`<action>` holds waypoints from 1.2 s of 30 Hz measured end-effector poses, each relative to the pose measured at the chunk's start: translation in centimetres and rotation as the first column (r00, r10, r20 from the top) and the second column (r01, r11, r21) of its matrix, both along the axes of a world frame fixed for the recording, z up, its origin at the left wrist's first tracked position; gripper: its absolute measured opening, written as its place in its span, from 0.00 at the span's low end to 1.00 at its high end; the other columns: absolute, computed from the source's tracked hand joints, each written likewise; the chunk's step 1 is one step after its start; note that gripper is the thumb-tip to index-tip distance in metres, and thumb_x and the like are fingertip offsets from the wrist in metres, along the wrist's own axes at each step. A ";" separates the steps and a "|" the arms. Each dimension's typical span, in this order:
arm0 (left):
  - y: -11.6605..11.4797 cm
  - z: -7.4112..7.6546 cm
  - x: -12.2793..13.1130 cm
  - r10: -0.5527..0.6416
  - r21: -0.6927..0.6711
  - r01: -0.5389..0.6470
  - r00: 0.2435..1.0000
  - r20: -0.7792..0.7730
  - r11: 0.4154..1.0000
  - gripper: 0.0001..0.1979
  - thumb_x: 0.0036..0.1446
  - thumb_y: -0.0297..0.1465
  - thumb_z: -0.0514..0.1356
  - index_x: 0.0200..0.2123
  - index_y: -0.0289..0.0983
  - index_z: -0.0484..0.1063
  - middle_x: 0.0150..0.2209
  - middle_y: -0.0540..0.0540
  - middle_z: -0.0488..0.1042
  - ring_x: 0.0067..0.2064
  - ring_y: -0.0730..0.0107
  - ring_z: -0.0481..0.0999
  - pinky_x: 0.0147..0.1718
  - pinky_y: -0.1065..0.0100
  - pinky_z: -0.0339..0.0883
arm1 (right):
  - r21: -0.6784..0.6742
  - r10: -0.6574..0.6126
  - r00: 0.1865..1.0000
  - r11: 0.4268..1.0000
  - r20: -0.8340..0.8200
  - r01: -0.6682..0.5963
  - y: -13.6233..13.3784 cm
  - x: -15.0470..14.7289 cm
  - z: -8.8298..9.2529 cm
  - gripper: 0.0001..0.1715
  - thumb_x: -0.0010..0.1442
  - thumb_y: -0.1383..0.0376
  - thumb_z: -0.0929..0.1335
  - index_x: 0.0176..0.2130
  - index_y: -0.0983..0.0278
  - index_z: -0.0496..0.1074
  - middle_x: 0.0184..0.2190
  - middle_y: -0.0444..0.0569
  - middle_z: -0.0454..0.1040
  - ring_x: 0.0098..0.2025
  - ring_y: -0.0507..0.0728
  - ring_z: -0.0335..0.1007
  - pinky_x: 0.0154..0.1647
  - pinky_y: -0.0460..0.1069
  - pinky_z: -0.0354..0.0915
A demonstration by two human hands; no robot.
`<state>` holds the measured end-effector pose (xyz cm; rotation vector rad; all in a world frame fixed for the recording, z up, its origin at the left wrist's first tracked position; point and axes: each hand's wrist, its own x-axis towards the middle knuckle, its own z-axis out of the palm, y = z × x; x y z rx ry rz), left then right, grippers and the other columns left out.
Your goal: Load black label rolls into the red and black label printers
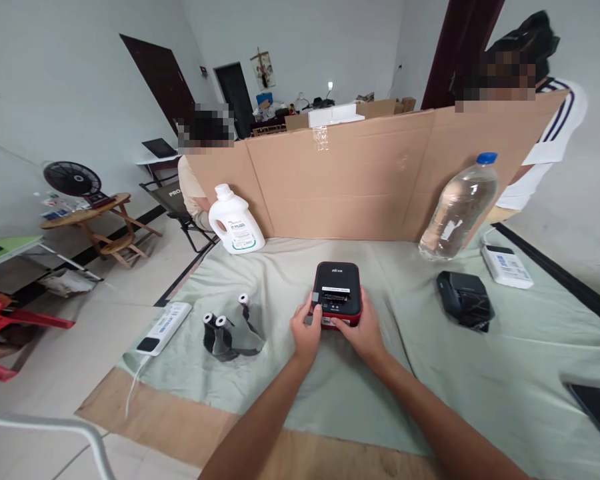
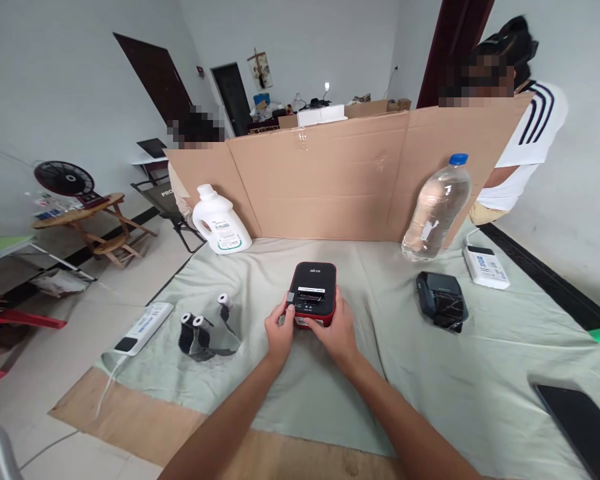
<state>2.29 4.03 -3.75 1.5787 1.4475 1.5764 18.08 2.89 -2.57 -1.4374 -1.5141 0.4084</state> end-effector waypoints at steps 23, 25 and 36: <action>-0.4 1.7 -1.7 0.052 0.317 0.021 0.974 -0.221 0.948 0.20 0.65 0.29 0.54 0.58 0.36 0.72 0.55 0.37 0.77 0.54 0.58 0.78 0.51 0.58 0.73 | 0.045 -0.013 0.997 0.999 0.071 0.010 -0.9 -0.4 -1.2 0.61 0.54 0.47 0.74 0.72 0.64 0.45 0.66 0.64 0.60 0.67 0.71 0.58 0.63 0.67 0.62; -0.1 2.0 -2.3 0.040 0.404 0.073 0.963 -0.265 0.912 0.17 0.65 0.28 0.53 0.53 0.37 0.75 0.49 0.39 0.80 0.50 0.60 0.79 0.49 0.58 0.74 | 0.060 0.004 0.998 0.998 0.069 -0.008 -0.9 -0.4 -1.1 0.61 0.55 0.48 0.74 0.73 0.63 0.45 0.68 0.64 0.57 0.68 0.71 0.56 0.65 0.67 0.60; 1.5 1.6 -2.4 -0.007 0.423 0.154 0.944 -0.328 0.893 0.12 0.64 0.28 0.51 0.41 0.36 0.75 0.40 0.41 0.79 0.43 0.65 0.79 0.44 0.63 0.76 | 0.059 0.037 0.999 0.998 0.006 -0.037 -0.8 -0.4 -1.1 0.64 0.54 0.47 0.75 0.74 0.61 0.42 0.66 0.62 0.61 0.65 0.71 0.59 0.63 0.68 0.61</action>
